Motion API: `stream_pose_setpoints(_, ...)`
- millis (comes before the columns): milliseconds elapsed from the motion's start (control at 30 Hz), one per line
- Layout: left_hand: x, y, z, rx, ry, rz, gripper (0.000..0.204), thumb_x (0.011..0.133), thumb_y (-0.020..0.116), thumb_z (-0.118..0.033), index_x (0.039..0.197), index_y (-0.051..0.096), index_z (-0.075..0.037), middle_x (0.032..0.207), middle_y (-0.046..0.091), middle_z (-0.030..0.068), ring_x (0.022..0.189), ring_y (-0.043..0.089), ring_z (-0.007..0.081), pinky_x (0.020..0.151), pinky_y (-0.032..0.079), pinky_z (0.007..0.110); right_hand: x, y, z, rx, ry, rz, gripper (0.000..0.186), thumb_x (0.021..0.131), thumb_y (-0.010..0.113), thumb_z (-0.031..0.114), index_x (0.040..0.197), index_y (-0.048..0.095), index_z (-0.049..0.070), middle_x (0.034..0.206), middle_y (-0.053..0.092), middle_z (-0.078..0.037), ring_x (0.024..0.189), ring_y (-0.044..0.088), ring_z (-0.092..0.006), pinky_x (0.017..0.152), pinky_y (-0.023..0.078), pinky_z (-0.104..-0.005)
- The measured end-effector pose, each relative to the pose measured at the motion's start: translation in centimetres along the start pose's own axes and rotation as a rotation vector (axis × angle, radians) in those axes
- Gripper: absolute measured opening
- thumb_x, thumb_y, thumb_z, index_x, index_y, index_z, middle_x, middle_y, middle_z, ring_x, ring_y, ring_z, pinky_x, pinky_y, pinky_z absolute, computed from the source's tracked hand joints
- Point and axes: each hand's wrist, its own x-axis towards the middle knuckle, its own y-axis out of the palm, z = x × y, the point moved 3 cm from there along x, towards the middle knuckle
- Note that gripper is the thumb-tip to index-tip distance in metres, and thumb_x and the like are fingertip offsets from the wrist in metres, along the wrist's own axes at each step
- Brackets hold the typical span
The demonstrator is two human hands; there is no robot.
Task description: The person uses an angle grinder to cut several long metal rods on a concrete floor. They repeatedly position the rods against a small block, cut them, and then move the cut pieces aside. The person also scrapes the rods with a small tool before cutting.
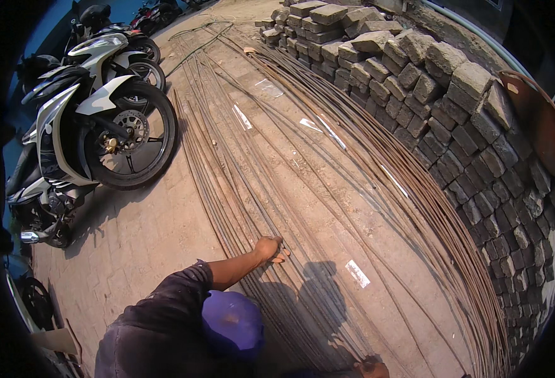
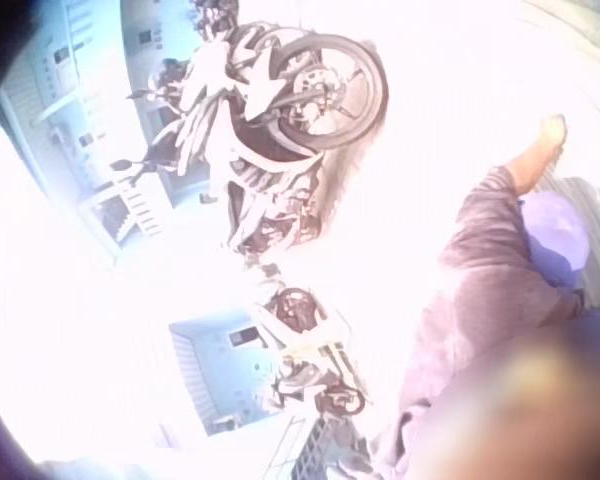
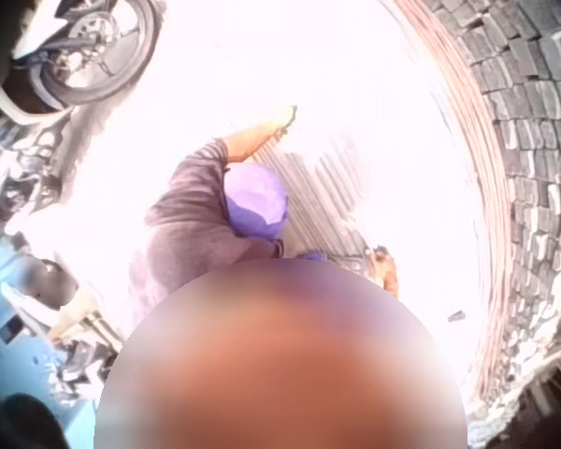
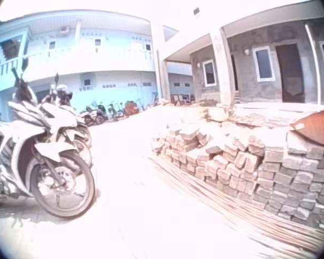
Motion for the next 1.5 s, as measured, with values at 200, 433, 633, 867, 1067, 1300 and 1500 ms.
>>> stream_pose_setpoints(200, -0.4, -2.2, 2.3, -0.095, 0.127, 0.081, 0.036, 0.107, 0.051, -0.028, 0.099, 0.064, 0.006, 0.094, 0.077, 0.0212, 0.069, 0.072, 0.0249, 0.063, 0.063, 0.036, 3.2, 1.5, 11.4, 0.427, -0.476, -0.064, 0.04, 0.101, 0.066, 0.042, 0.104, 0.069, 0.003, 0.082, 0.069, -0.009, 0.084, 0.067, -0.0232, 0.072, 0.051, -0.038)
stream_pose_setpoints(433, -4.0, -2.9, 4.3, -0.107, 0.149, 0.169, 0.04, 0.103, 0.058, -0.027, 0.101, 0.068, 0.011, 0.095, 0.075, 0.022, 0.077, 0.071, 0.0235, 0.069, 0.063, 0.034, 4.0, 4.5, 17.1, 0.475, -0.504, -0.078, 0.039, 0.107, 0.059, 0.038, 0.096, 0.072, 0.003, 0.075, 0.064, -0.002, 0.07, 0.058, -0.0109, 0.065, 0.046, -0.0294)
stream_pose_setpoints(633, -1.4, -6.4, 0.5, -0.357, 0.268, -0.069, 0.033, 0.108, 0.05, -0.03, 0.106, 0.062, 0.001, 0.096, 0.074, 0.0158, 0.084, 0.073, 0.024, 0.071, 0.063, 0.036, 2.0, 5.3, 16.5, 0.598, -0.497, -0.181, 0.032, 0.105, 0.063, 0.03, 0.098, 0.074, 0.001, 0.075, 0.069, -0.005, 0.075, 0.066, -0.0126, 0.072, 0.053, -0.0309)
stream_pose_setpoints(867, 0.5, -5.7, 1.8, -0.094, 0.287, -0.076, 0.042, 0.111, 0.044, -0.032, 0.105, 0.063, 0.005, 0.09, 0.075, 0.016, 0.08, 0.076, 0.023, 0.067, 0.064, 0.035, 0.1, 3.8, 15.8, 0.388, -0.626, -0.268, 0.034, 0.103, 0.063, 0.035, 0.096, 0.075, 0.005, 0.079, 0.074, -0.013, 0.078, 0.073, -0.0214, 0.074, 0.057, -0.0369)
stream_pose_setpoints(1067, -0.6, -4.0, 5.3, -0.07, 0.292, -0.044, 0.043, 0.111, 0.041, -0.028, 0.107, 0.062, 0.009, 0.092, 0.077, 0.0163, 0.077, 0.076, 0.0225, 0.063, 0.064, 0.033, -1.9, 4.0, 16.0, 0.483, -0.48, -0.023, 0.042, 0.101, 0.061, 0.036, 0.124, 0.068, 0.003, 0.125, 0.069, -0.02, 0.119, 0.062, -0.04, 0.104, 0.047, -0.0443)
stream_pose_setpoints(1300, -1.1, -4.6, 6.1, 0.033, 0.32, -0.09, 0.044, 0.111, 0.04, -0.028, 0.109, 0.063, 0.01, 0.088, 0.078, 0.0134, 0.073, 0.076, 0.0225, 0.063, 0.063, 0.031, -3.6, 3.9, 16.3, 0.512, -0.59, -0.11, 0.043, 0.098, 0.066, 0.031, 0.13, 0.065, 0.002, 0.127, 0.066, -0.023, 0.119, 0.06, -0.0422, 0.104, 0.047, -0.046)
stream_pose_setpoints(1500, 0.5, -5.0, 6.2, 0.083, 0.278, -0.066, 0.049, 0.109, 0.044, -0.032, 0.101, 0.066, 0.011, 0.081, 0.077, 0.0129, 0.069, 0.076, 0.0253, 0.068, 0.062, 0.034, -3.6, 6.2, 14.1, -0.246, -1.093, -0.601, 0.064, 0.09, 0.076, 0.025, 0.145, 0.053, 0.002, 0.135, 0.057, -0.031, 0.123, 0.055, -0.0476, 0.102, 0.046, -0.0499)
